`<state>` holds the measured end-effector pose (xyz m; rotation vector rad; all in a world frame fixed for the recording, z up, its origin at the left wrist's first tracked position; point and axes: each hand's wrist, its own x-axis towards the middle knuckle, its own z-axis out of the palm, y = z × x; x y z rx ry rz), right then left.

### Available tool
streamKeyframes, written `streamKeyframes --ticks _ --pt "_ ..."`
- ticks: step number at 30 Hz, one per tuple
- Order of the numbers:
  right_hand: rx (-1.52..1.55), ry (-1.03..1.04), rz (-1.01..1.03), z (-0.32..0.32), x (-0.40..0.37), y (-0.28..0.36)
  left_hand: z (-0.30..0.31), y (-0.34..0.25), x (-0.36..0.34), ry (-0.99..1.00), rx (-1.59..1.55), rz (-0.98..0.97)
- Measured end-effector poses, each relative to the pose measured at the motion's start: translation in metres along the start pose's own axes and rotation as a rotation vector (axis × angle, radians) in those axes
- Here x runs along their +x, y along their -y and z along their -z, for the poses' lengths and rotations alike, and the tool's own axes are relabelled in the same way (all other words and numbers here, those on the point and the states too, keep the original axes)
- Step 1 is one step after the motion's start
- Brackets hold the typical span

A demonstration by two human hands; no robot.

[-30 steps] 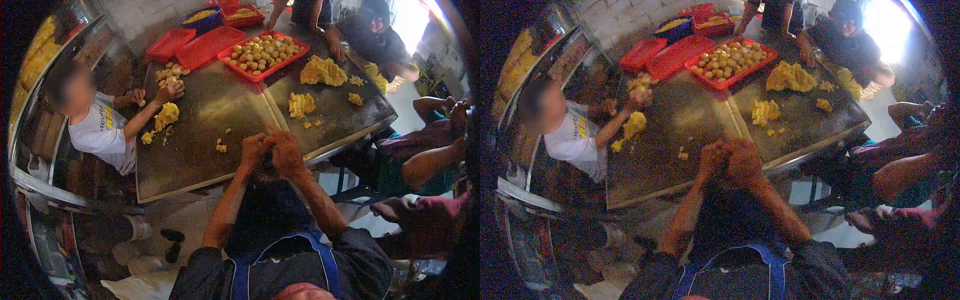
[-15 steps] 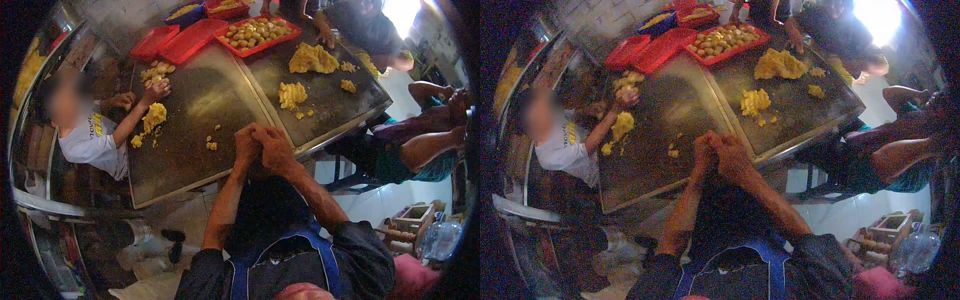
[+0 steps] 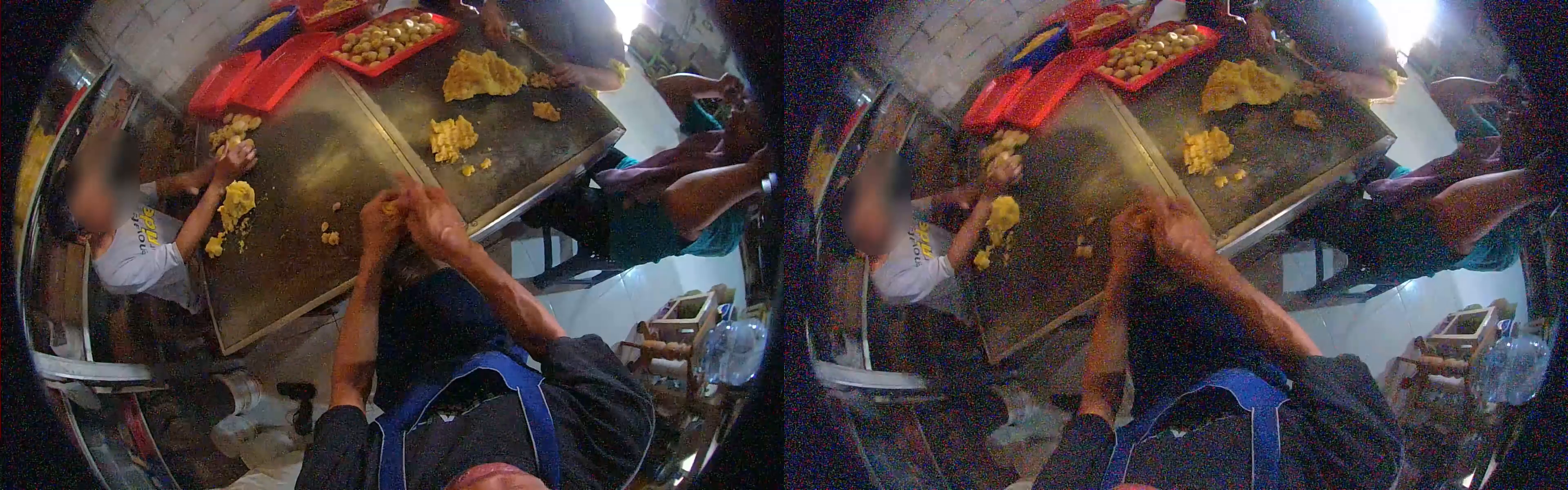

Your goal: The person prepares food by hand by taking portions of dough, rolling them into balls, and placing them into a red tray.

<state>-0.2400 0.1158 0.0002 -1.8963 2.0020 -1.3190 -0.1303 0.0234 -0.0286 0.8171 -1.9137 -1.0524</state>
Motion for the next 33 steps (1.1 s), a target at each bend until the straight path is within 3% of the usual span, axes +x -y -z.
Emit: streamKeyframes --ticks 3,7,9,10,12,13,15,16,18,19,21,22,24,25,27,30,33 --pt "-0.125 0.018 0.153 -0.007 -0.008 0.001 -0.008 0.02 0.001 -0.035 0.105 0.067" --pt "-0.035 -0.049 0.03 0.021 0.004 0.006 -0.013 0.005 0.0 -0.091 0.056 -0.042" --pt "-0.092 0.006 0.248 -0.007 -0.01 -0.005 -0.015 0.009 0.001 -0.098 0.154 -0.058" --pt "-0.102 -0.001 0.242 -0.006 -0.007 -0.017 -0.017 0.007 0.002 -0.09 0.147 -0.065" --pt "-0.031 -0.089 0.125 0.01 0.002 -0.042 -0.018 0.002 0.0 -0.072 0.308 0.095" --pt "-0.048 -0.107 0.116 0.02 0.004 -0.048 -0.015 0.0 0.0 -0.056 0.298 0.077" --pt "-0.68 -0.511 -0.236 0.035 0.008 -0.055 -0.001 -0.001 -0.002 -0.054 0.188 0.023" --pt "-0.685 -0.517 -0.243 0.039 0.008 -0.066 0.004 0.001 -0.002 -0.046 0.186 0.018" --pt "-0.485 -0.033 -0.149 0.044 0.014 -0.099 0.008 0.01 0.0 0.057 -0.034 0.094" --pt "-0.49 -0.038 -0.154 0.044 0.02 -0.11 0.005 0.015 0.001 0.063 -0.037 0.09" --pt "-0.422 0.141 -0.442 0.047 0.035 -0.126 0.002 0.025 0.007 -0.133 0.013 -0.116" --pt "-0.424 0.132 -0.443 0.053 0.044 -0.131 0.004 0.02 0.006 -0.13 0.011 -0.125" --pt "-0.097 -0.296 -0.218 0.066 0.065 -0.138 0.011 0.008 -0.003 0.0 -0.19 0.21" --pt "-0.097 -0.293 -0.223 0.064 0.078 -0.154 0.012 0.01 -0.001 0.002 -0.19 0.215" --pt "-0.023 -0.092 0.006 0.052 0.095 -0.189 0.017 0.019 0.002 0.119 -0.203 0.262" --pt "-0.157 -0.005 0.021 0.069 0.079 -0.162 0.017 0.034 0.005 0.038 -0.462 0.402" --pt "-0.229 -0.111 0.01 0.062 0.057 -0.163 0.016 0.008 0.005 -0.081 -0.624 0.504"
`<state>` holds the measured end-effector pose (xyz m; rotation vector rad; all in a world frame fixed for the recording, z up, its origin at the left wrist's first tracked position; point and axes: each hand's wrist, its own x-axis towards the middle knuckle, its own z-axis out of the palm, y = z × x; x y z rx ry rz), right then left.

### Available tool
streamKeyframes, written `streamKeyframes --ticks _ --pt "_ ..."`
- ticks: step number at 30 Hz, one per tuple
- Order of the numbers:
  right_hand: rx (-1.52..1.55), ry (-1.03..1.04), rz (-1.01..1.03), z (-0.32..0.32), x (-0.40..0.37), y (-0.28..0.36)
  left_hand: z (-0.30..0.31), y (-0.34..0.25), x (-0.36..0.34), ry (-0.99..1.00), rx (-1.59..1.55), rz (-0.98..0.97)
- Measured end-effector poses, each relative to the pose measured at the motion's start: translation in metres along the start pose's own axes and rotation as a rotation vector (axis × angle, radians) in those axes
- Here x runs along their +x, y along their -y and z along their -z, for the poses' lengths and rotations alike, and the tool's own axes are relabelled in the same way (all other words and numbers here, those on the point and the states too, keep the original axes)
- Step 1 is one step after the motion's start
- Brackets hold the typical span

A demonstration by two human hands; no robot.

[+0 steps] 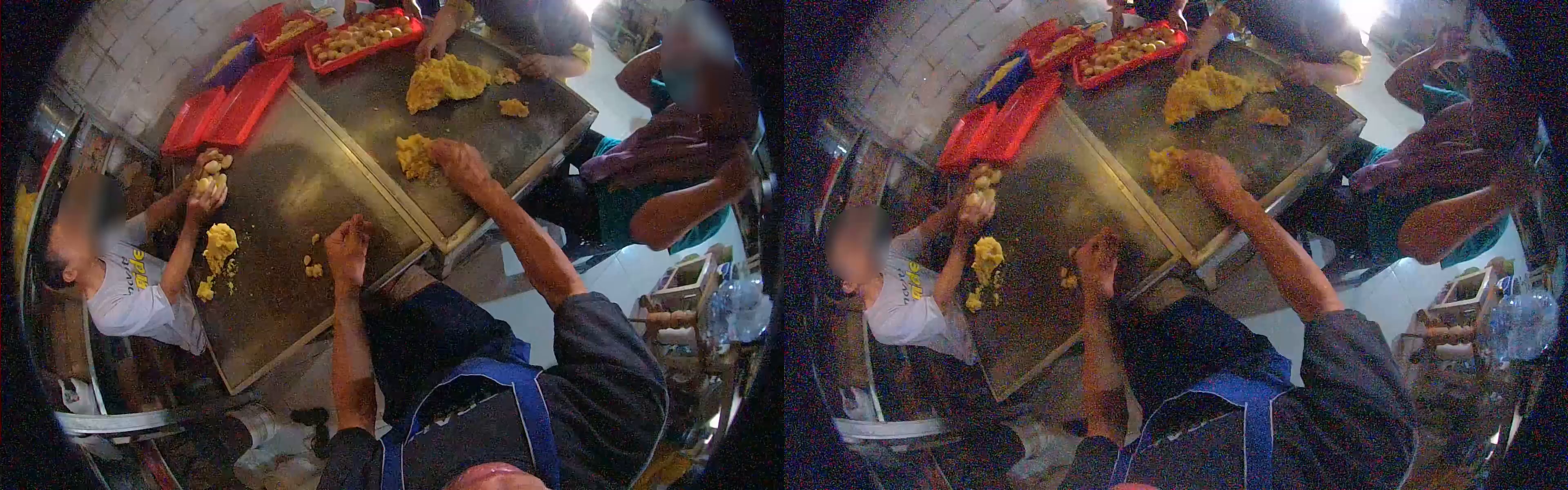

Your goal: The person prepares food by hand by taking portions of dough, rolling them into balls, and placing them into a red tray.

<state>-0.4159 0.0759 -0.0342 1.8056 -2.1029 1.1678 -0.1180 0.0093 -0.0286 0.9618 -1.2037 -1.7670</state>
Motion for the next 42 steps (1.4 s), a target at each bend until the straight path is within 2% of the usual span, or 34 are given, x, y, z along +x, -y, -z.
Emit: streamKeyframes --ticks 1,3,4,6,7,9,10,12,13,15,16,18,19,21,22,23,24,25,27,28,30,31,33,34,36,37,39,40,41,42 --pt "0.002 -0.002 -0.002 0.0 -0.012 -0.003 0.005 0.001 0.002 0.001 0.003 0.0" --pt "-0.195 0.035 0.078 0.001 -0.033 -0.007 0.015 0.006 0.006 0.007 0.413 -0.198" --pt "-0.198 0.035 0.08 0.011 -0.036 0.003 0.011 0.001 0.001 0.008 0.41 -0.199" --pt "-0.102 0.25 0.004 0.04 -0.04 0.03 0.001 -0.013 -0.017 0.058 0.47 -0.412" --pt "-0.105 0.254 0.002 0.038 -0.047 0.029 0.004 -0.01 -0.018 0.058 0.468 -0.407" --pt "0.074 0.078 -0.156 0.031 -0.053 0.024 0.008 -0.007 -0.014 0.032 0.758 -0.616" --pt "0.072 0.076 -0.15 0.026 -0.057 0.027 0.008 -0.005 -0.012 0.028 0.755 -0.622" --pt "-0.816 -0.086 0.183 0.012 -0.063 0.037 0.008 -0.001 -0.009 0.094 0.473 -0.434" --pt "-0.81 -0.086 0.182 0.011 -0.058 0.044 0.01 0.0 -0.008 0.092 0.479 -0.433" --pt "-0.372 0.148 -0.214 0.012 -0.048 0.063 0.011 0.005 -0.006 0.083 0.513 -0.381" --pt "-0.373 0.148 -0.228 0.001 -0.044 0.068 0.012 0.009 -0.005 0.095 0.517 -0.375" --pt "-0.373 0.373 -0.368 -0.023 -0.04 0.061 0.012 0.016 -0.005 0.129 0.27 -0.413" --pt "-0.368 0.366 -0.386 -0.026 -0.049 0.05 0.01 0.01 -0.009 0.146 0.279 -0.409" --pt "-0.163 0.124 0.11 -0.019 -0.057 0.022 0.008 -0.011 -0.015 0.071 0.661 -0.386" --pt "-0.051 0.05 0.19 -0.01 -0.056 0.019 0.01 -0.01 -0.015 0.07 0.666 -0.392" --pt "-0.054 0.045 0.197 -0.003 -0.046 0.015 0.01 -0.003 -0.012 0.094 0.538 -0.41" --pt "-0.029 0.106 0.0 0.003 -0.033 0.01 0.012 0.005 -0.01 0.118 0.412 -0.42" --pt "0.0 0.172 -0.202 0.008 -0.022 0.002 0.021 0.015 -0.007 0.115 0.415 -0.414" --pt "-0.098 0.015 -0.201 0.024 0.009 -0.029 0.037 0.03 0.005 0.118 0.56 -0.443" --pt "-0.095 0.021 -0.202 0.021 0.021 -0.049 0.036 0.027 0.002 0.114 0.563 -0.438" --pt "-0.533 0.201 -0.068 0.003 0.033 -0.085 0.028 0.014 -0.004 0.035 0.246 -0.169" --pt "-0.536 0.196 -0.07 -0.003 0.022 -0.081 0.024 0.01 -0.003 0.04 0.246 -0.173" --pt "-0.715 -0.328 0.307 -0.017 -0.023 -0.058 0.017 0.007 -0.007 0.008 0.327 -0.322" --pt "-0.709 -0.32 0.307 -0.011 -0.039 -0.046 0.014 0.0 -0.013 0.002 0.329 -0.314" --pt "-0.243 0.041 0.039 0.025 -0.059 -0.015 0.011 -0.012 -0.028 -0.151 0.548 -0.324" --pt "-0.225 0.068 0.045 0.04 -0.058 0.001 0.016 -0.006 -0.027 -0.175 0.553 -0.301" --pt "-0.259 0.42 -0.37 0.064 -0.055 0.037 0.029 0.009 -0.019 -0.129 -0.072 -0.279" --pt "0.017 0.253 -0.272 0.07 -0.063 0.061 0.014 0.0 -0.029 -0.115 -0.27 -0.296" --pt "-0.013 0.2 -0.102 0.04 -0.078 0.062 0.009 0.0 -0.027 -0.132 -0.271 -0.299" --pt "-0.042 0.144 0.066 0.01 -0.092 0.066 0.006 0.001 -0.026 -0.236 -0.052 -0.332"
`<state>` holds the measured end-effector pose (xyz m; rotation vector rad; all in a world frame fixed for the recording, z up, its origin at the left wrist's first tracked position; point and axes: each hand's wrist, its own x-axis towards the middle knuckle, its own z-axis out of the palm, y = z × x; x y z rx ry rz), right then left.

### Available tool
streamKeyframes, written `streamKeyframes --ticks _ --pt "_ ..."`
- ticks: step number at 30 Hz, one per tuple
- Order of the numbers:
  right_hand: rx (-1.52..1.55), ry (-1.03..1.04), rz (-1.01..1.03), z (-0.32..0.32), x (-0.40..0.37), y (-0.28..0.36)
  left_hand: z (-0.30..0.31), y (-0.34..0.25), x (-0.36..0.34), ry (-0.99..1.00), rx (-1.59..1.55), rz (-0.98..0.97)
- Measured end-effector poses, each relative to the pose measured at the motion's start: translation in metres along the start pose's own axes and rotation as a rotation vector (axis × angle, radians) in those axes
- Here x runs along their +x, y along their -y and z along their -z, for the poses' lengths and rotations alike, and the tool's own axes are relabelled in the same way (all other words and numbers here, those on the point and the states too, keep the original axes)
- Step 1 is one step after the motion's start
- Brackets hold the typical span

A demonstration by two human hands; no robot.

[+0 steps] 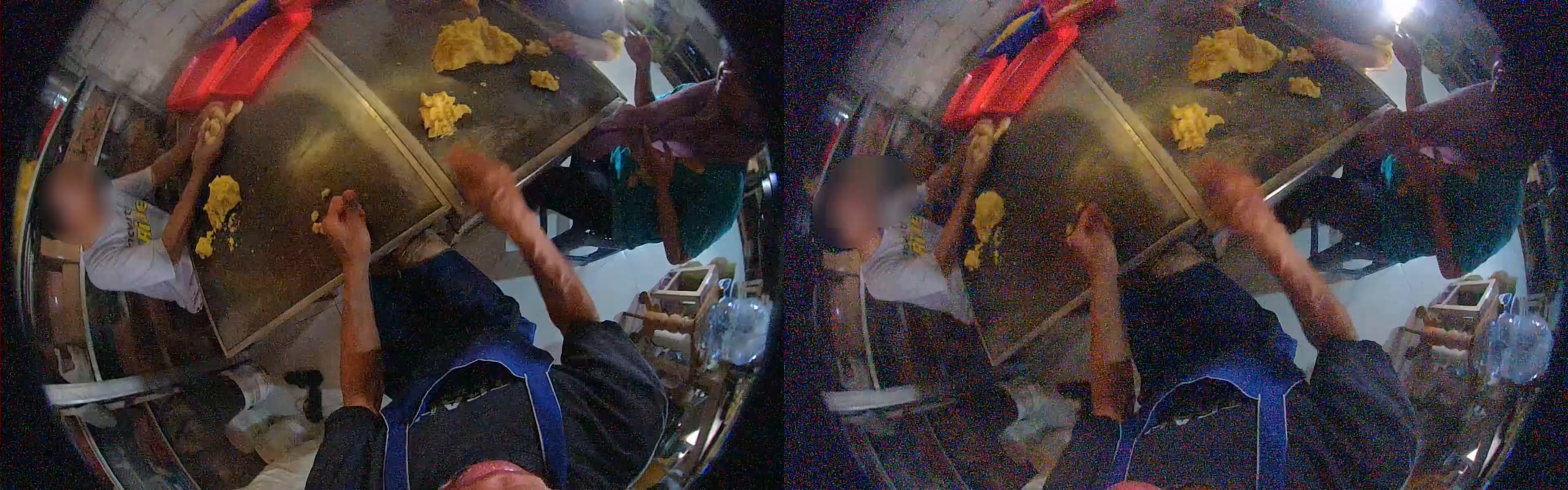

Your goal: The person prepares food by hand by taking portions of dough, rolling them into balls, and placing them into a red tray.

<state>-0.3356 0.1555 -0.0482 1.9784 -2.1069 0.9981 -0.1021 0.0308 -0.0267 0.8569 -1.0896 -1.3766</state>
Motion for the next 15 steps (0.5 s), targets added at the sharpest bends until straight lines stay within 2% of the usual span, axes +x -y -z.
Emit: streamKeyframes --ticks 1,2,3,4,5,6,8,10,11,13,14,15 --pt "0.248 0.093 -0.022 -0.009 -0.004 0.035 0.001 0.001 -0.001 -0.061 0.23 -0.055" --pt "0.491 0.18 -0.043 -0.015 -0.001 0.066 0.007 0.003 0.001 -0.065 0.23 -0.056" --pt "0.491 0.18 -0.043 -0.026 0.005 0.074 0.016 0.007 0.005 0.013 0.377 -0.123" --pt "0.287 0.179 0.18 -0.036 0.008 0.079 0.02 0.005 0.005 0.095 0.524 -0.188" --pt "0.079 0.175 0.398 -0.041 0.008 0.082 0.021 0.005 0.005 0.099 0.525 -0.186" --pt "0.078 0.175 0.4 -0.04 0.017 0.071 0.022 0.004 0.006 0.11 0.588 -0.155" --pt "0.244 0.28 -0.074 -0.029 0.041 0.046 0.028 0.008 0.003 0.116 0.658 -0.122" --pt "0.542 0.097 -0.175 0.011 0.047 0.033 0.027 0.021 0.011 0.112 0.451 -0.16" --pt "0.529 0.087 -0.175 0.012 0.045 0.016 0.021 0.013 0.01 0.123 0.438 -0.166" --pt "-0.176 -0.183 -0.164 0.004 0.036 -0.026 0.016 0.001 0.002 0.082 0.665 -0.324" --pt "-0.192 -0.191 -0.168 0.008 0.03 -0.036 0.017 0.008 0.004 0.076 0.56 -0.171" --pt "-0.4 -0.127 0.001 0.011 0.023 -0.045 0.021 0.013 0.007 0.089 0.552 -0.174"
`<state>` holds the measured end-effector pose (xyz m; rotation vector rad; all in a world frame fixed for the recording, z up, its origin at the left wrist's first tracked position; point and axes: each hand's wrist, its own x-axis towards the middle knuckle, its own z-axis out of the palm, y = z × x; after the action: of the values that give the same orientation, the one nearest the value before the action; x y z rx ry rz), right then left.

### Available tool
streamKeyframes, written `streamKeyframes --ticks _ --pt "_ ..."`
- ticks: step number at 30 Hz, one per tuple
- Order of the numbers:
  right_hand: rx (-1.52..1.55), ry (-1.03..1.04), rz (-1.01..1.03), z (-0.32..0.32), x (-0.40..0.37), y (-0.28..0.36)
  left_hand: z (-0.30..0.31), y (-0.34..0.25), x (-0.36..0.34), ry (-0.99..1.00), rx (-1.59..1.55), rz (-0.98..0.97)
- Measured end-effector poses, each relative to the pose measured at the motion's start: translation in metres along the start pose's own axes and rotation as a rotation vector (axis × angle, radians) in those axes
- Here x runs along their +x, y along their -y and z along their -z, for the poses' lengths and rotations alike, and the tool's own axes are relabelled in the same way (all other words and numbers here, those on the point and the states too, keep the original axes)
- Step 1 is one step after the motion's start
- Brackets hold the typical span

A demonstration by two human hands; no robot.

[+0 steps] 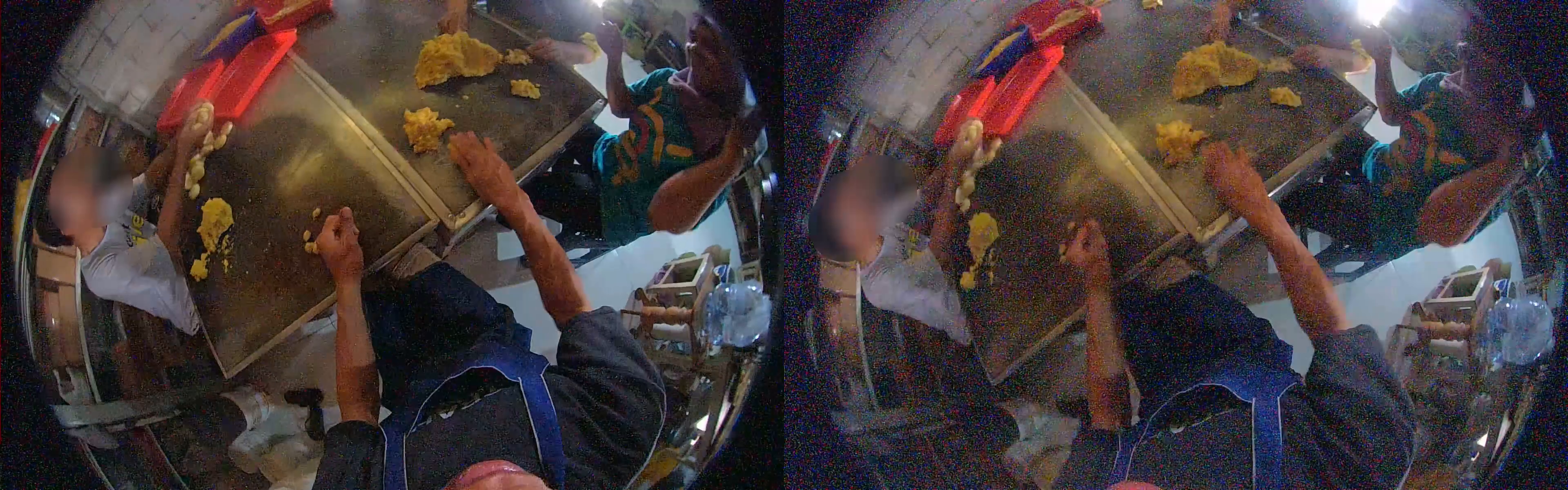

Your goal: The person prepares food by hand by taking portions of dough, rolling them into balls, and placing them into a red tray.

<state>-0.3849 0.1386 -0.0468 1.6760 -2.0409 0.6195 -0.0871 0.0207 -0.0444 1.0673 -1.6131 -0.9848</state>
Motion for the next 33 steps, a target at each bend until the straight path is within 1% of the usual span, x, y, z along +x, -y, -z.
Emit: streamKeyframes --ticks 1,2,3,4,5,8,9,10,11,12,13,14,15,16,17,18,19,20,21,22,23,24,25,26,27,28,29,30,31,32,33 --pt "-0.194 0.032 0.196 -0.001 -0.002 -0.007 0.001 0.001 0.002 0.019 -0.111 -0.031" --pt "-0.201 0.031 0.195 -0.008 -0.005 -0.009 0.003 0.001 0.001 0.035 -0.221 -0.058" --pt "-0.062 0.008 0.101 -0.015 -0.009 -0.008 0.004 0.001 -0.002 0.038 -0.223 -0.058" --pt "0.072 -0.022 0.016 -0.017 -0.007 -0.009 0.004 -0.001 -0.002 0.047 -0.124 -0.019" --pt "0.069 -0.032 0.029 -0.008 -0.003 -0.003 0.004 -0.003 0.0 0.047 -0.025 0.018" --pt "0.123 -0.109 0.033 0.027 0.016 0.019 0.004 0.003 -0.001 0.028 -0.026 -0.009" --pt "0.133 0.198 -0.062 0.042 0.027 0.02 0.0 0.019 0.003 0.0 -0.05 -0.152" --pt "0.136 0.507 -0.159 0.051 0.032 0.019 0.002 0.009 0.002 -0.01 -0.049 -0.163" --pt "0.352 0.291 -0.216 0.044 0.021 0.014 0.003 -0.007 -0.001 0.014 0.105 -0.25" --pt "0.352 0.281 -0.205 0.03 0.018 0.004 0.005 -0.017 -0.002 0.035 0.259 -0.334" --pt "0.309 0.218 -0.157 0.012 0.014 -0.006 0.003 -0.008 -0.003 0.04 0.226 -0.26" --pt "0.271 0.159 -0.112 0.007 0.013 -0.01 0.001 -0.007 -0.003 0.027 0.23 -0.26" --pt "0.28 0.159 -0.101 0.003 0.009 -0.016 0.0 -0.006 -0.003 0.025 0.162 -0.21" --pt "0.182 -0.035 -0.011 0.004 0.009 -0.018 0.001 -0.008 -0.001 0.024 0.095 -0.165" --pt "0.082 -0.231 0.075 0.004 0.01 -0.019 0.006 -0.01 0.001 0.014 0.1 -0.17" --pt "0.088 -0.238 0.08 0.007 0.007 -0.021 0.012 -0.013 0.001 0.091 0.076 -0.028" --pt "0.23 -0.122 -0.039 0.013 0.002 -0.021 0.014 -0.015 0.001 0.172 0.049 0.116" --pt "0.368 0.001 -0.162 0.018 -0.004 -0.021 0.013 -0.014 0.002 0.176 0.049 0.117" --pt "0.362 0.008 -0.173 0.017 -0.004 -0.022 0.011 -0.012 0.003 0.158 -0.041 0.163" --pt "0.295 0.052 -0.286 0.016 0.003 -0.022 0.008 -0.008 0.002 0.142 -0.13 0.214" --pt "0.232 0.103 -0.404 0.013 0.003 -0.023 0.009 -0.012 0.001 0.159 -0.122 0.233" --pt "0.236 0.129 -0.426 0.01 -0.003 -0.025 0.013 -0.021 0.0 0.245 -0.187 0.274" --pt "0.258 0.037 -0.354 0.004 -0.003 -0.027 0.012 -0.024 0.003 0.322 -0.254 0.311" --pt "0.284 -0.057 -0.277 -0.001 -0.003 -0.028 0.002 -0.016 0.006 0.32 -0.24 0.331" --pt "0.3 -0.039 -0.282 -0.005 -0.004 -0.028 -0.014 0.0 0.01 0.362 -0.392 -0.073" --pt "0.323 -0.126 -0.228 -0.006 -0.006 -0.029 -0.024 0.008 0.01 0.395 -0.535 -0.486" --pt "0.342 -0.215 -0.173 -0.005 -0.004 -0.029 -0.024 -0.001 0.01 0.392 -0.527 -0.474" --pt "0.348 -0.206 -0.174 -0.004 -0.003 -0.028 -0.025 -0.011 0.008 0.38 -0.177 -0.521" --pt "0.347 -0.145 -0.238 0.0 0.0 -0.026 -0.024 -0.019 0.005 0.365 0.174 -0.557" --pt "0.342 -0.09 -0.304 0.002 0.002 -0.024 -0.024 -0.02 0.006 0.368 0.175 -0.555" --pt "0.341 -0.089 -0.308 0.001 0.002 -0.024 -0.025 -0.022 0.008 0.356 0.132 -0.521"
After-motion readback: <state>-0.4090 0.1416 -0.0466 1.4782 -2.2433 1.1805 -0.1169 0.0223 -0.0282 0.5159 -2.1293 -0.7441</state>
